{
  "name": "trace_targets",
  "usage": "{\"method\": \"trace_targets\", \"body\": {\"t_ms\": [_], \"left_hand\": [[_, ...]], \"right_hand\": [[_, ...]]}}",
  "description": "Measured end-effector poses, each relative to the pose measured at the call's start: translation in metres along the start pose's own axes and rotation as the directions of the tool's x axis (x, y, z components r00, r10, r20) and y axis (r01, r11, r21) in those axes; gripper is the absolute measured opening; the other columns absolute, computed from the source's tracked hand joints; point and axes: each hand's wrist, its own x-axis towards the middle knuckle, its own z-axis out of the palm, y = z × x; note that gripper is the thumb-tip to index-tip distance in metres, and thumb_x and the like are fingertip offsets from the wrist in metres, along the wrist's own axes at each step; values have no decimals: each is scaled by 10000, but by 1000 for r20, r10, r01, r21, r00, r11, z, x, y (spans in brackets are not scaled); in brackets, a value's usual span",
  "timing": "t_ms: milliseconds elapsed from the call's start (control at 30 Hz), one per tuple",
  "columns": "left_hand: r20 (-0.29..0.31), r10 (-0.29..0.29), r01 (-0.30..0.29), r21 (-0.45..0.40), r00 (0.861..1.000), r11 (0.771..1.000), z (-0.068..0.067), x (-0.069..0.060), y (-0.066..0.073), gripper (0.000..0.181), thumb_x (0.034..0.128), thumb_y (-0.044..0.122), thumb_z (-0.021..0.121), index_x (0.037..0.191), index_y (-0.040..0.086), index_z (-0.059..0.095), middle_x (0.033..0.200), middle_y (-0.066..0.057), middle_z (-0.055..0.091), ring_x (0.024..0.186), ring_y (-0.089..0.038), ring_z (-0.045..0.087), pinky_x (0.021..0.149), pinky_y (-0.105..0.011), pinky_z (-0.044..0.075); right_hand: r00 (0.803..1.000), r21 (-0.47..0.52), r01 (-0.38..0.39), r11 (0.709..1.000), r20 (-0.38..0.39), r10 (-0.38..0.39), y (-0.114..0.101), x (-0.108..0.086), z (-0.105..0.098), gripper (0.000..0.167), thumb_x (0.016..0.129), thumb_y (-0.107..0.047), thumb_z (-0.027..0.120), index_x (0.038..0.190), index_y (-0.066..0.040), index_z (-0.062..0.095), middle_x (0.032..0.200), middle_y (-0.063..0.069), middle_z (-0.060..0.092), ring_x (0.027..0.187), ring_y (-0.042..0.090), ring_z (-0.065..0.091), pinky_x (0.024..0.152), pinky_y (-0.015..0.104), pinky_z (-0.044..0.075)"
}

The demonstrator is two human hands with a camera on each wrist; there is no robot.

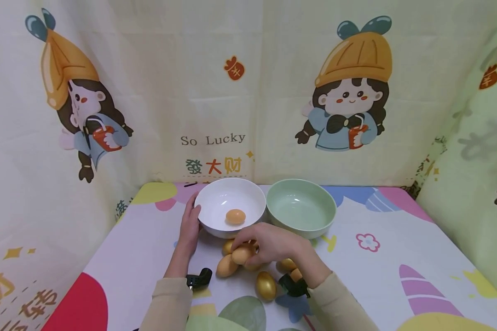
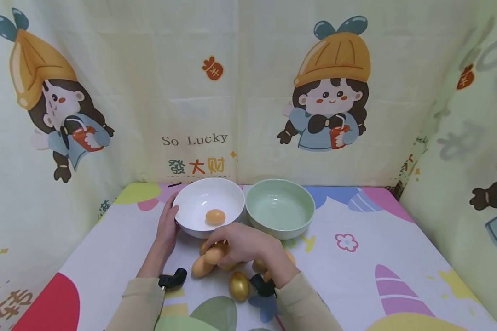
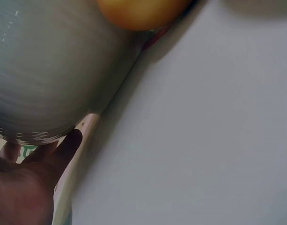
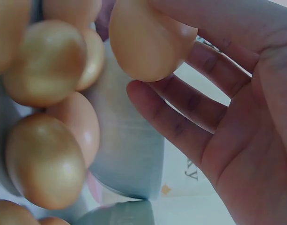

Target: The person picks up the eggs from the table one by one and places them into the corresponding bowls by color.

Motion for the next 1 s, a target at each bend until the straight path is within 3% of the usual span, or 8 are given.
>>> {"method": "trace_targets", "body": {"t_ms": [333, 633, 833, 1000], "left_hand": [[6, -5, 5, -9, 1000, 1000, -1, 1, -1, 520, 1084, 320, 365, 1597, 268, 300, 1605, 59, 317, 1336, -213, 437, 1072, -446, 396], [3, 1, -1, -8, 1000, 1000, -1, 2, -1, 530, 1083, 333, 367, 1600, 242, 292, 1613, 43, 305, 1360, -229, 419, 1097, -473, 380], [4, 0, 0, 5, 1000, 1000, -2, 1, -2, 522, 1085, 347, 362, 1597, 271, 296, 1616, 55, 296, 1383, -233, 395, 1114, -492, 361], [5, 0, 0, -9, 1000, 1000, -1, 2, -1, 505, 1092, 311, 352, 1593, 273, 304, 1611, 51, 304, 1377, -226, 402, 1111, -478, 367]], "right_hand": [[999, 33, 9, 999, -52, -7, 1, 3, -18, 359, 837, -106, 827, 1164, -209, 718, 1126, -174, 651, 1026, 37, 576, 954, 274, 485], [993, 67, -22, 997, -118, 30, 1, 10, -40, 384, 834, -80, 819, 1184, -202, 717, 1132, -167, 656, 1027, 51, 598, 903, 291, 519], [983, 72, -14, 997, -183, 27, 12, 22, -49, 358, 855, -86, 798, 1194, -167, 718, 1106, -132, 668, 962, 73, 612, 873, 353, 547], [977, 89, -4, 996, -210, 23, 26, 31, -48, 352, 871, -91, 787, 1213, -121, 713, 1132, -87, 679, 969, 98, 616, 883, 328, 543]]}}
